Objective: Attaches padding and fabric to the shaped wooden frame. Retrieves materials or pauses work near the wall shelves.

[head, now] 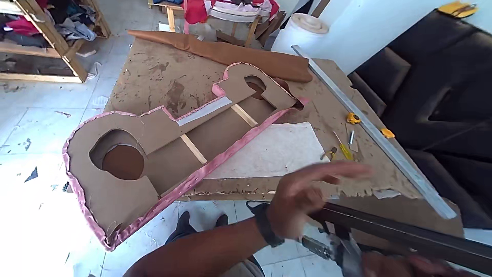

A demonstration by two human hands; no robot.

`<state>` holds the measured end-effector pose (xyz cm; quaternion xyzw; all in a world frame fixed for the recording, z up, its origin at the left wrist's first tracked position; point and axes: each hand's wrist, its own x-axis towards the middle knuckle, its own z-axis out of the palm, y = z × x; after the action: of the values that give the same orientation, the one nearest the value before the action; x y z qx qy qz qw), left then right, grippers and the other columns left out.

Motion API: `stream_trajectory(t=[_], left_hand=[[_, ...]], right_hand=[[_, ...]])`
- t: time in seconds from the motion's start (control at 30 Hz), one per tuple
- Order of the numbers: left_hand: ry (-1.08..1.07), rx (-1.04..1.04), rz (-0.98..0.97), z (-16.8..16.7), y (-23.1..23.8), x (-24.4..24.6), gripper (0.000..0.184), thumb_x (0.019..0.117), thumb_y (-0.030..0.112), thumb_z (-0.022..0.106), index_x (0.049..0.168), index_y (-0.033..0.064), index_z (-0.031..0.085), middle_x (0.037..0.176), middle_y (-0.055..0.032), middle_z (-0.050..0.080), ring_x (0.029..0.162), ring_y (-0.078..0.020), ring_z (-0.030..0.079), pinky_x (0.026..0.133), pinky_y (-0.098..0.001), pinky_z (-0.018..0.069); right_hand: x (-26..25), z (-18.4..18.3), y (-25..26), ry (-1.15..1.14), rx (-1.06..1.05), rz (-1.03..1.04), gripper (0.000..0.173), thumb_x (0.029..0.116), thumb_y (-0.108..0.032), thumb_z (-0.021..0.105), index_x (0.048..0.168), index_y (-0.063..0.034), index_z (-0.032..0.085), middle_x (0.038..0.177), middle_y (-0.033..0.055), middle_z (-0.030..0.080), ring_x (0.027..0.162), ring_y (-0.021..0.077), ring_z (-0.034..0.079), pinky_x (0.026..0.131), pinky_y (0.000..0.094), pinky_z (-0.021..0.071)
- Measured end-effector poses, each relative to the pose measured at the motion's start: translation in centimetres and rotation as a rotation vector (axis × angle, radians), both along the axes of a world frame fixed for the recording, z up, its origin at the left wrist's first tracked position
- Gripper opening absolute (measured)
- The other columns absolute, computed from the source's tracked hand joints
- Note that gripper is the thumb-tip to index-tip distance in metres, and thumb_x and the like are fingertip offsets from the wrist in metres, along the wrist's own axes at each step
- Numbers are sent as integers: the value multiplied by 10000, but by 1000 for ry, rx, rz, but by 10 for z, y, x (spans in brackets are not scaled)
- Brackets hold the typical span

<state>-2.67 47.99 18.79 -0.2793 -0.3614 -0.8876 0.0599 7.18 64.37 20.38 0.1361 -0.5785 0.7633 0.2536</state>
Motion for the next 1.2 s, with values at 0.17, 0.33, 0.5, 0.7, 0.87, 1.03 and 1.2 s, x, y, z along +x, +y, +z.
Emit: stream_trajectory(t=[0.17, 0.33, 0.5, 0.7, 0.87, 1.03, 1.2], left_hand=[[-113, -1088, 455, -126, -119, -30, 310, 966, 357, 709, 1159, 115, 733, 1132, -15, 715, 1088, -129, 669, 1000, -377, 562], [-373, -1811, 466, -214, -218, -25, 604, 799, 799, 635, 1072, 267, 725, 1050, 45, 691, 1065, -183, 633, 955, -484, 523], [-367, -1785, 358, -238, -219, -45, 476, 912, 672, 615, 927, 202, 687, 912, 24, 661, 943, -172, 636, 888, -431, 526], [-442, -1626, 292, -243, -221, -46, 368, 997, 498, 611, 900, 146, 660, 875, -11, 621, 836, -175, 638, 771, -415, 572], [-622, -1476, 256, -242, -226, -50, 309, 945, 469, 712, 1020, 170, 685, 864, 7, 682, 800, -150, 678, 759, -434, 599], [-639, -1364, 272, -248, -231, -49, 257, 970, 418, 702, 985, 162, 707, 802, 9, 685, 732, -135, 669, 714, -415, 595], [-697, -1327, 253, -247, -232, -49, 263, 954, 438, 721, 976, 177, 709, 781, 26, 688, 704, -121, 669, 686, -409, 596]], right_hand=[[-50, -30, -12, -318, 175, 262, 362, 993, -377, 654, 1294, -176, 667, 873, 28, 738, 704, 161, 701, 684, 355, 617], [-110, -103, -55, -546, 701, 270, 292, 1028, -299, 616, 1189, -59, 661, 905, 78, 739, 626, 210, 673, 563, 380, 602], [-168, -157, -89, -802, 1151, 378, 339, 1036, -466, 540, 1105, -154, 651, 700, -11, 658, 570, 144, 659, 564, 368, 604], [-188, -169, -107, -794, 1332, 330, 321, 1030, -470, 546, 1109, -166, 614, 687, -8, 638, 564, 142, 648, 574, 386, 596], [-186, -154, -118, -839, 1395, 343, 320, 1023, -469, 549, 1128, -171, 605, 681, -8, 633, 568, 147, 647, 573, 397, 589], [-142, -149, -142, -787, 1319, 435, 323, 1021, -450, 562, 1110, -152, 646, 764, -25, 659, 633, 117, 660, 627, 365, 603], [-123, -150, -168, -790, 1352, 482, 323, 1012, -453, 550, 1121, -163, 644, 795, -30, 653, 688, 103, 654, 667, 345, 581]])
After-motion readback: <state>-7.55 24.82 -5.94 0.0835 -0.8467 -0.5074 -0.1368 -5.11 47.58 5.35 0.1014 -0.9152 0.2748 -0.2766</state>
